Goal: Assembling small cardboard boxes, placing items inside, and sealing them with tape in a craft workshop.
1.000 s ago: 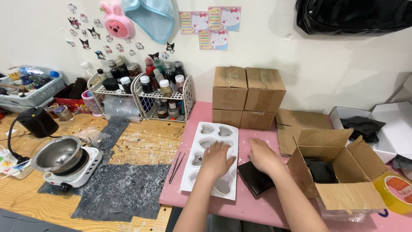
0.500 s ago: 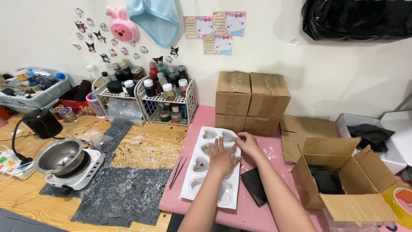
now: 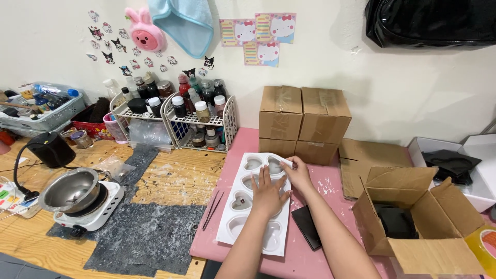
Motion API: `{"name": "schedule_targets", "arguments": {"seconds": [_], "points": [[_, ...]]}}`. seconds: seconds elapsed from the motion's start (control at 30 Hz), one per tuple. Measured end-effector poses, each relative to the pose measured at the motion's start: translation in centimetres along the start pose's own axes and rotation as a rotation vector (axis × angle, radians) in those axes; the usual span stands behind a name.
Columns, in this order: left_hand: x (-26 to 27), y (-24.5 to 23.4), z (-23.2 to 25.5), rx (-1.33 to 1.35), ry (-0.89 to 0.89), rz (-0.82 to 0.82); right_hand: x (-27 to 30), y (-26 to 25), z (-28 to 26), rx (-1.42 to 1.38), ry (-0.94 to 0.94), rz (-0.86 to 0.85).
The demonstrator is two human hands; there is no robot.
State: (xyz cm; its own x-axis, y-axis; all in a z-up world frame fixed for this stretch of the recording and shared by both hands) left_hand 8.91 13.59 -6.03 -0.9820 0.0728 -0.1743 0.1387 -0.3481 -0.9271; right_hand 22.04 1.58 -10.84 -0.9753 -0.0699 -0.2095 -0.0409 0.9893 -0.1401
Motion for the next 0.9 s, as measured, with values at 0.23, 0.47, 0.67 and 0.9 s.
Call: {"name": "schedule_targets", "arguments": {"seconds": [0.23, 0.47, 0.67, 0.9], "points": [[-0.1, -0.3, 0.2, -0.008, -0.018, -0.01, 0.1, 0.0, -0.2, -0.208, -0.108, -0.028], [0.2, -0.6, 0.4, -0.01, -0.016, 0.02, 0.9, -0.2, -1.3, -0.296, -0.098, -0.01], [0.6, -1.0, 0.6, 0.002, -0.038, -0.008, 1.0, 0.5, -2.0, -0.396, -0.078, -0.069], [0.0, -0.1, 0.3, -0.068, -0.024, -0.017, 1.0, 0.9, -2.7, -0.343, -0.007, -0.123]]}}
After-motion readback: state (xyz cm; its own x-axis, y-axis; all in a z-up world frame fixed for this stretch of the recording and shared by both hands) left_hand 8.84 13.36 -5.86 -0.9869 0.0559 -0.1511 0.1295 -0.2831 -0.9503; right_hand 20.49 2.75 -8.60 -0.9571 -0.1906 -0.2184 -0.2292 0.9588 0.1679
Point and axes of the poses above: each hand's wrist, its own x-axis away from the middle knuckle, its own y-axis out of the palm, z = x × y, the point moved 4 cm from there along -x, towards the middle knuckle, and after that the axes turned 1 degree about -x, right-handed, at the moved point
